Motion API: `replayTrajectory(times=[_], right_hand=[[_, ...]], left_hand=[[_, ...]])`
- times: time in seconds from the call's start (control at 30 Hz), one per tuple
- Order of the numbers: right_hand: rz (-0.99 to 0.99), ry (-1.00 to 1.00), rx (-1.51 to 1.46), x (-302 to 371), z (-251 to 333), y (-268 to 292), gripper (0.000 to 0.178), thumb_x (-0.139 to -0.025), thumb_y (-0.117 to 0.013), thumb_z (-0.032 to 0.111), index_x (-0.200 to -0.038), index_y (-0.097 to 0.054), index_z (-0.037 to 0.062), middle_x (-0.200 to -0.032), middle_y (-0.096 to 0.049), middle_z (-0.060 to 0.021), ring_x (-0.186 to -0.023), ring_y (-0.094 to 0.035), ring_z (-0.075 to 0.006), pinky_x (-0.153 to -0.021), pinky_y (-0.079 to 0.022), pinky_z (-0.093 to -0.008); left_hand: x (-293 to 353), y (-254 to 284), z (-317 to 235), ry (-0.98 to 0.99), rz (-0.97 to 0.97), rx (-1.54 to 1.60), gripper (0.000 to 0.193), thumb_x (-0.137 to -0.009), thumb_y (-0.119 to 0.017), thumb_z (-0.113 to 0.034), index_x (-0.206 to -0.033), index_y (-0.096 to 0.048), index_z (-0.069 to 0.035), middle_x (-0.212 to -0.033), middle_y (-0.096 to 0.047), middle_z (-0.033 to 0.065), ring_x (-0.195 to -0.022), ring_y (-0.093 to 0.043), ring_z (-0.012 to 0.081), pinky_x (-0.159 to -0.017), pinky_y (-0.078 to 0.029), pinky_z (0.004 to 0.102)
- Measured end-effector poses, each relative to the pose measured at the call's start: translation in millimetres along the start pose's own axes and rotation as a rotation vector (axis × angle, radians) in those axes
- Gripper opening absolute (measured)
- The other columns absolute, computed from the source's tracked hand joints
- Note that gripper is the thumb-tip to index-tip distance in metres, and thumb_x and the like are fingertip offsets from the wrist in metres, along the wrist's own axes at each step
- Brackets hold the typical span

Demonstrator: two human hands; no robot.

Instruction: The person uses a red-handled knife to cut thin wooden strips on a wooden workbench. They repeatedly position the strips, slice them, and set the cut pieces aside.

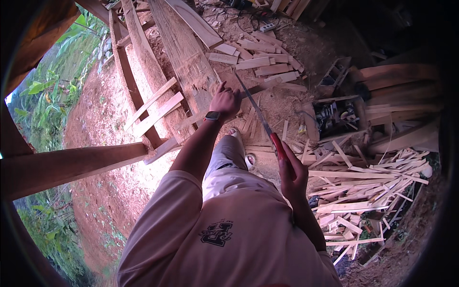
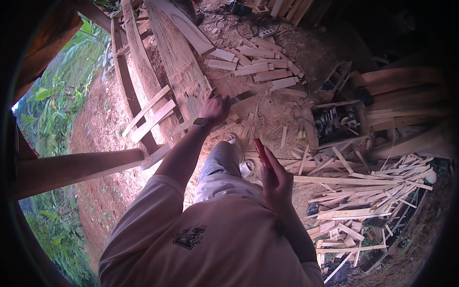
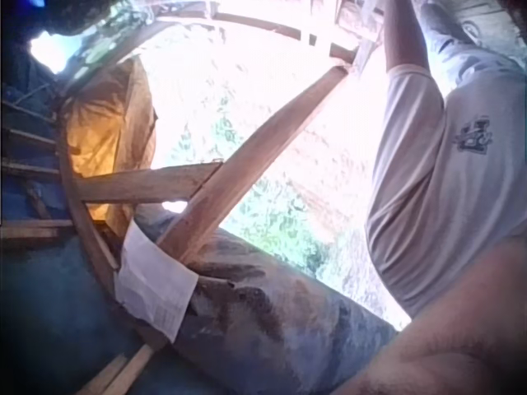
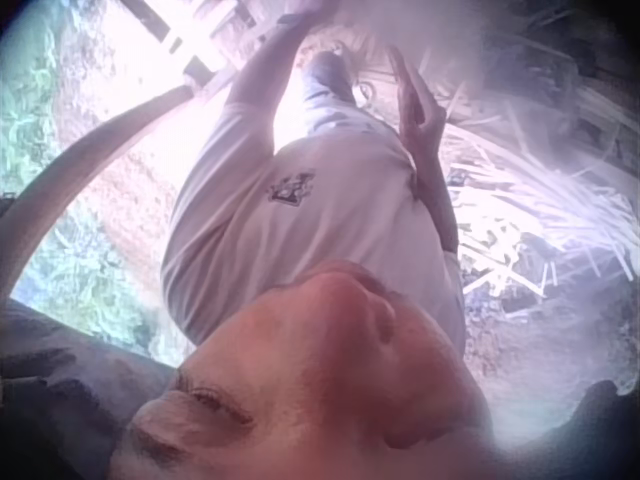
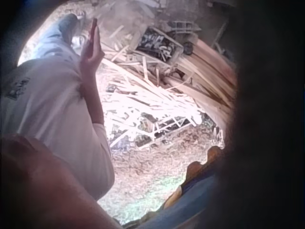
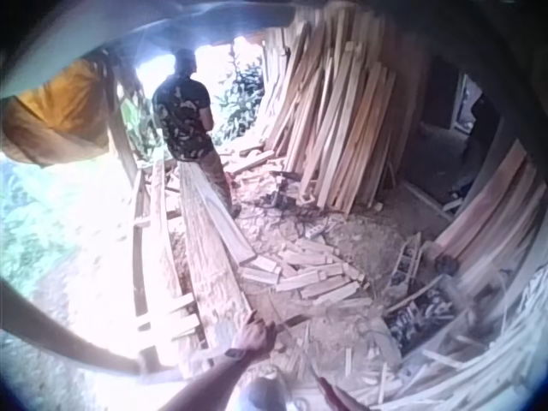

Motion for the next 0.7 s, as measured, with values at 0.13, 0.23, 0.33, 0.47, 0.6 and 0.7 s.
replayTrajectory(times=[0.13, 0.23, 0.33, 0.47, 0.6, 0.7], right_hand=[[0.068, -0.084, 0.024, 4.0, 7.6, 5.4, 0.047, -0.106, -0.058, 0.018, -0.150, -0.058, 0.0022, -0.079, -0.069, -0.0056, -0.068, -0.057, -0.0048, -0.062, -0.046, -0.0249], [0.050, -0.059, 0.073, 5.0, 9.8, 7.3, 0.047, -0.106, -0.057, 0.018, -0.150, -0.059, 0.0017, -0.081, -0.071, -0.0069, -0.068, -0.058, -0.0059, -0.063, -0.047, -0.0257], [-0.036, -0.022, 0.021, 5.8, 2.3, 6.7, 0.047, -0.106, -0.057, 0.018, -0.150, -0.059, 0.0016, -0.082, -0.071, -0.0073, -0.070, -0.059, -0.0065, -0.064, -0.048, -0.0263], [0.033, -0.089, 0.064, 2.7, 5.3, 11.9, 0.046, -0.106, -0.058, 0.018, -0.149, -0.060, 0.0018, -0.084, -0.072, -0.0076, -0.070, -0.059, -0.0062, -0.064, -0.048, -0.0267], [0.024, -0.050, 0.083, 0.4, 3.0, 12.9, 0.046, -0.105, -0.059, 0.018, -0.149, -0.060, 0.0022, -0.085, -0.072, -0.0077, -0.070, -0.060, -0.0062, -0.063, -0.048, -0.0271], [0.081, -0.047, 0.082, -2.5, 10.3, 12.3, 0.049, -0.104, -0.060, 0.016, -0.151, -0.057, 0.0010, -0.099, -0.077, -0.0129, -0.077, -0.066, -0.0092, -0.070, -0.052, -0.0272]], left_hand=[[0.6, -0.7, 1.3, 0.011, 0.013, -0.008, 0.026, -0.105, -0.045, -0.021, -0.100, -0.064, -0.005, -0.081, -0.070, 0.0177, -0.099, -0.071, 0.0341, -0.126, -0.031, 0.0519], [-0.1, -0.3, 1.0, 0.007, 0.039, -0.012, 0.026, -0.105, -0.045, -0.021, -0.101, -0.064, -0.004, -0.083, -0.071, 0.0181, -0.099, -0.071, 0.0345, -0.126, -0.030, 0.0520], [-2.6, 2.2, -1.6, 0.005, 0.069, -0.007, 0.026, -0.105, -0.045, -0.021, -0.102, -0.064, -0.004, -0.083, -0.071, 0.0181, -0.099, -0.070, 0.0347, -0.125, -0.031, 0.0520], [-0.2, 4.7, -3.7, 0.012, 0.008, 0.026, 0.019, -0.100, -0.048, -0.017, -0.096, -0.062, -0.005, -0.076, -0.067, 0.0183, -0.090, -0.070, 0.0388, -0.125, -0.032, 0.0524], [-1.1, 0.5, 2.2, 0.006, 0.018, -0.007, 0.018, -0.099, -0.049, -0.017, -0.097, -0.063, -0.005, -0.076, -0.066, 0.0188, -0.088, -0.070, 0.0388, -0.122, -0.035, 0.0527], [0.8, -1.4, 3.0, 0.017, 0.046, 0.019, 0.019, -0.099, -0.049, -0.017, -0.097, -0.063, -0.004, -0.076, -0.067, 0.0195, -0.087, -0.070, 0.0378, -0.120, -0.036, 0.0527]])
Point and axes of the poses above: each hand's wrist, its own x-axis away from the middle knuckle, its own y-axis out of the back of the hand, z = x × y, the point moved 4 cm from there along -x, towards the middle knuckle
